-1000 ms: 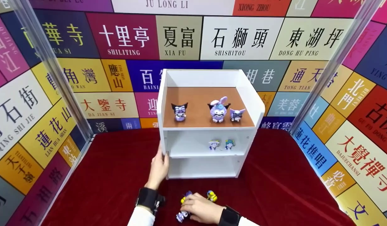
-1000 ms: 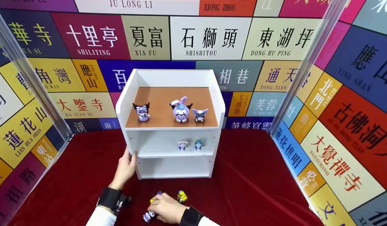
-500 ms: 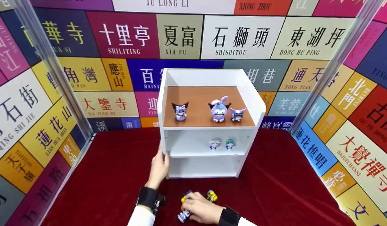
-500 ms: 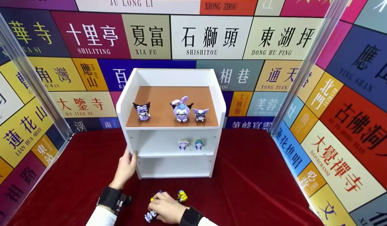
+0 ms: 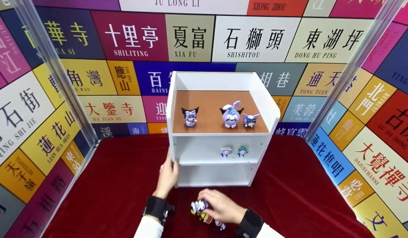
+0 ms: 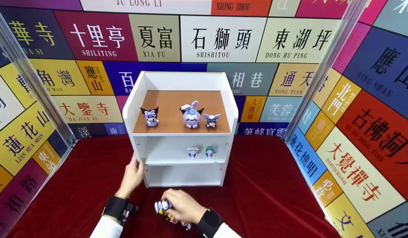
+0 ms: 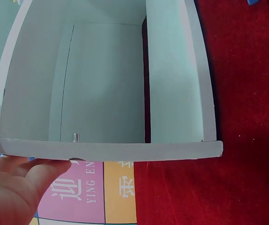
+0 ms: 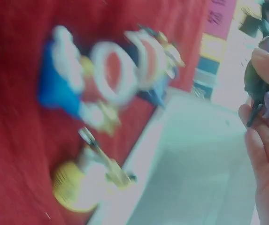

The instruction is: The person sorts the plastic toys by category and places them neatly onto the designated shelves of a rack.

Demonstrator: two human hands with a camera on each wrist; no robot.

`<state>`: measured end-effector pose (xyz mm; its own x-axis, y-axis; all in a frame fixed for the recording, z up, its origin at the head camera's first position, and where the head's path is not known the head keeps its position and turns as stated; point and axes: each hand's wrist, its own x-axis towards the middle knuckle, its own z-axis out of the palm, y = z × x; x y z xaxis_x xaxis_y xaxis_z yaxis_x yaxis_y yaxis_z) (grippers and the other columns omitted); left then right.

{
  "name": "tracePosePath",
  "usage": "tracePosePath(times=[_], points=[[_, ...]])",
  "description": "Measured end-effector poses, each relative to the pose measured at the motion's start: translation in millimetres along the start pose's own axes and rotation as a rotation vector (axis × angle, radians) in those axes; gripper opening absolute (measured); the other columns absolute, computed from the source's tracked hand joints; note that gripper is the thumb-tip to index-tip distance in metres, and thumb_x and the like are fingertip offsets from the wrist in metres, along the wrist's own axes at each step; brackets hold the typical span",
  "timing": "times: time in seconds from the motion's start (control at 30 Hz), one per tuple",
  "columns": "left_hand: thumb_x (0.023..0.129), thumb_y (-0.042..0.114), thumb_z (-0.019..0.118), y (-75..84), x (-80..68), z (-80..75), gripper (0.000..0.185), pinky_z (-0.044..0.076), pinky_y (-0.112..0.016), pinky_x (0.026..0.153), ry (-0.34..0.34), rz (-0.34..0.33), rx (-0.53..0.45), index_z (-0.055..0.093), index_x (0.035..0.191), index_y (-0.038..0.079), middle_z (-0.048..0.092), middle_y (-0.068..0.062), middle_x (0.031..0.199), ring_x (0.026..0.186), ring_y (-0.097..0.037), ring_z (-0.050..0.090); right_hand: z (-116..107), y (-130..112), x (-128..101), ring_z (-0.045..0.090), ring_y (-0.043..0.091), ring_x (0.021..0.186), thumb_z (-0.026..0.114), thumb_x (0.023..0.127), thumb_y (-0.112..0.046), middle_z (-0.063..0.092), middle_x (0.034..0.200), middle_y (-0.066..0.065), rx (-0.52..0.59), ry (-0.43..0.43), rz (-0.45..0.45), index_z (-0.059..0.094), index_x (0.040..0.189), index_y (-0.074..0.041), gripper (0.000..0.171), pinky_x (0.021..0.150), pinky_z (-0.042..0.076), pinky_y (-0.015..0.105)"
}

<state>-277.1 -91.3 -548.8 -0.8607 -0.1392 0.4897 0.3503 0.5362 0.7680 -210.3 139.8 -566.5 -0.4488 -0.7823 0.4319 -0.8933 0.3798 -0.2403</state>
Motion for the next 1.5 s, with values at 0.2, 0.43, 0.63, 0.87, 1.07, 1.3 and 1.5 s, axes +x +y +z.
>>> tracePosePath(times=[0.2,0.43,0.63,0.87,1.07,1.3,1.5], points=[[0.094,0.009,0.052,-0.1,0.8,0.3,0.059,0.055,-0.043,0.065,-0.011,-0.011,-0.011,0.031,0.149,0.012,0.06,-0.028,0.123,0.078,-0.032,0.065,-22.7,10.9,1.0,0.057,0.014,0.109,0.071,0.082,-0.015,0.056,0.12,0.002,0.111,0.092,0.118,0.055,0.126,-0.009,0.048,0.095,0.049,0.028],[0.094,0.009,0.053,0.1,1.1,-0.3,0.059,0.055,-0.041,0.064,-0.019,-0.021,-0.02,0.031,0.149,0.013,0.06,-0.027,0.124,0.076,-0.03,0.064,-33.2,15.5,0.2,0.056,0.011,0.102,0.074,0.081,-0.02,0.055,0.111,-0.001,0.176,0.177,0.166,0.059,0.118,-0.01,0.041,0.09,0.049,0.025],[0.094,0.009,0.053,-1.2,0.0,0.4,0.059,0.055,-0.043,0.065,-0.009,-0.007,-0.012,0.031,0.149,0.012,0.06,-0.028,0.123,0.078,-0.032,0.065,-34.8,16.6,1.9,0.059,0.012,0.101,0.076,0.08,-0.02,0.062,0.108,-0.001,0.206,0.266,0.207,0.059,0.113,-0.012,0.038,0.089,0.051,0.027],[0.095,0.009,0.053,-1.0,0.1,0.3,0.059,0.055,-0.043,0.066,-0.008,-0.005,-0.017,0.031,0.149,0.012,0.059,-0.028,0.125,0.08,-0.032,0.065,-44.3,16.2,6.9,0.063,0.019,0.089,0.08,0.069,0.0,0.065,0.102,0.006,0.232,0.411,0.234,0.062,0.109,-0.004,0.044,0.078,0.055,0.025],[0.094,0.008,0.053,-0.4,1.1,-0.6,0.06,0.055,-0.043,0.068,-0.019,-0.028,-0.019,0.03,0.15,0.015,0.057,-0.026,0.128,0.081,-0.031,0.064,-69.8,-0.1,18.5,0.064,0.016,0.078,0.074,0.065,0.015,0.064,0.097,0.017,0.294,0.551,0.262,0.066,0.106,0.005,0.043,0.059,0.056,0.023],[0.094,0.01,0.053,-1.2,0.2,-0.8,0.06,0.054,-0.04,0.063,-0.019,-0.03,-0.01,0.031,0.15,0.015,0.062,-0.027,0.12,0.072,-0.028,0.063,-78.3,-1.6,18.6,0.067,0.014,0.08,0.07,0.068,0.019,0.063,0.103,0.023,0.422,0.584,0.289,0.063,0.109,0.008,0.043,0.059,0.057,0.03],[0.094,0.009,0.053,-0.9,0.3,-0.6,0.059,0.052,-0.035,0.058,-0.014,-0.023,-0.017,0.033,0.149,0.013,0.064,-0.027,0.114,0.065,-0.023,0.058,-78.9,0.3,19.1,0.066,0.014,0.088,0.066,0.07,0.022,0.062,0.104,0.024,0.457,0.599,0.28,0.062,0.11,0.01,0.042,0.066,0.058,0.029]])
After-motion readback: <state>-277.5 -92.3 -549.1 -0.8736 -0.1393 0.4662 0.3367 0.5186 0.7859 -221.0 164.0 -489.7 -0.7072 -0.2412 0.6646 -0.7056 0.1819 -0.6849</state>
